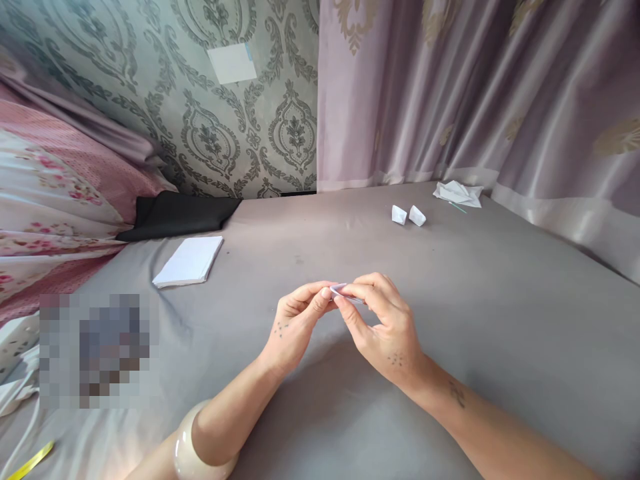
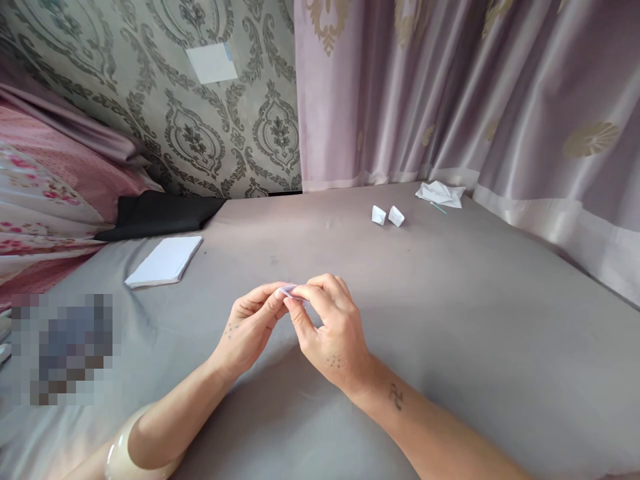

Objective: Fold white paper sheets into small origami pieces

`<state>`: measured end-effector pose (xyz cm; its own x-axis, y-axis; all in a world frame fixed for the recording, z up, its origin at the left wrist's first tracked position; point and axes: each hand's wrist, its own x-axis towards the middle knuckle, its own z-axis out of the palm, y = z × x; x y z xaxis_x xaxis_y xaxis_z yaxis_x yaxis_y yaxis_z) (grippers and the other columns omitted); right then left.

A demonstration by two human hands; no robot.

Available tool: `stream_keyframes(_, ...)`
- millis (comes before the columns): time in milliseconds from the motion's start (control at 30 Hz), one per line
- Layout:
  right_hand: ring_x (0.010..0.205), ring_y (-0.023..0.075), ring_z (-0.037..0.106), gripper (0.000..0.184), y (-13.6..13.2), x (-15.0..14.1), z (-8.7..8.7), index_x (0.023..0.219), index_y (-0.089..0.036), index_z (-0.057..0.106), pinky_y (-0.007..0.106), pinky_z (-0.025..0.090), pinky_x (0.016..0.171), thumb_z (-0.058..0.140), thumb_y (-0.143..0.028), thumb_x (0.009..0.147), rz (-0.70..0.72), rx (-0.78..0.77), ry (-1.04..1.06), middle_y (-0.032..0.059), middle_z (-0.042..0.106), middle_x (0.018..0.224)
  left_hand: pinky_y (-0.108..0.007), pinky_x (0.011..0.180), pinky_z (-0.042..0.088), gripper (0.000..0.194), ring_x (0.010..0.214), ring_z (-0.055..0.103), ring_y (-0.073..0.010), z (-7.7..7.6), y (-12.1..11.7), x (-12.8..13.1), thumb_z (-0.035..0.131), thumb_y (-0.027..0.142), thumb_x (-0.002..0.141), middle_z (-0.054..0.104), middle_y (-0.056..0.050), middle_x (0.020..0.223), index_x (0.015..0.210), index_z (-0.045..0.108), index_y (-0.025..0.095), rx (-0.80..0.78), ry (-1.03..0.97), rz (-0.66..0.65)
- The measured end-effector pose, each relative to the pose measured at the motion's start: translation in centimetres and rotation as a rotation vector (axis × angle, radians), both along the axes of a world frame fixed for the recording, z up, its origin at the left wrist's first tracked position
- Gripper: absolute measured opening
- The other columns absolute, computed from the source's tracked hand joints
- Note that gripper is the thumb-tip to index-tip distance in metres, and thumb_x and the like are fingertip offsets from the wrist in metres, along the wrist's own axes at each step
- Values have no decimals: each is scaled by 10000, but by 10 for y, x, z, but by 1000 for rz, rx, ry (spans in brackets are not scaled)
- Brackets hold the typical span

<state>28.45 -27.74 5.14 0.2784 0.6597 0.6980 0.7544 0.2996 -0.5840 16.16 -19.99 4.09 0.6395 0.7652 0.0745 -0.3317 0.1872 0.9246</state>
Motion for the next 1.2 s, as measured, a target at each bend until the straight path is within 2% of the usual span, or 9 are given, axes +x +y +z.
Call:
stream_keyframes(200,768,139,578,131,1,-2,-1,923,-241,628,293,485,685,571,-130,886,18,25,48,13,686,871,-392,966,501,189,1013,657,-225,-1,-1,1,647,308,852,731,-67,1029,968,742,193,-17,0,-2)
stream_keyframes(367,716,130,573,157,1,-4,-5,991,-264,594,278,486,641,600,-152,880,-57,42,73,-8,684,846,-414,979,494,195,1048,642,-242,-2,-2,1,633,304,863,724,-73,1055,978,738,186,-25,1,-9)
stream_keyframes(567,816,154,612,230,2,0,-10,1042,-265,620,321,515,747,560,-101,891,-24,68,-94,19,711,946,-409,955,514,200,1001,654,-226,-4,-2,2,654,317,845,728,-70,1040,972,743,191,-57,4,13)
stream_keyframes(767,837,166,624,250,4,-1,-11,1076,-270,635,336,518,762,552,-116,897,-25,52,-83,25,713,957,-400,935,523,206,977,664,-226,-4,-2,3,685,332,815,738,-70,1001,953,751,193,-76,7,38)
stream_keyframes(933,796,154,605,167,4,-5,-7,1004,-259,644,316,504,717,571,-158,892,-6,13,33,21,699,906,-399,942,514,189,976,673,-230,0,-2,3,661,313,838,741,-68,999,954,748,191,-58,4,17)
stream_keyframes(1100,686,134,552,38,4,-6,0,892,-256,642,284,487,653,628,-260,857,-14,-117,269,-11,639,771,-383,926,517,168,972,669,-223,1,-1,3,661,296,840,747,-66,968,930,751,186,-33,19,20)
stream_keyframes(1200,638,124,529,27,4,-5,3,849,-253,649,274,486,629,646,-277,837,-5,-180,364,-15,644,776,-365,904,525,169,944,670,-211,0,-1,2,684,312,819,748,-59,950,915,759,195,-25,51,46)
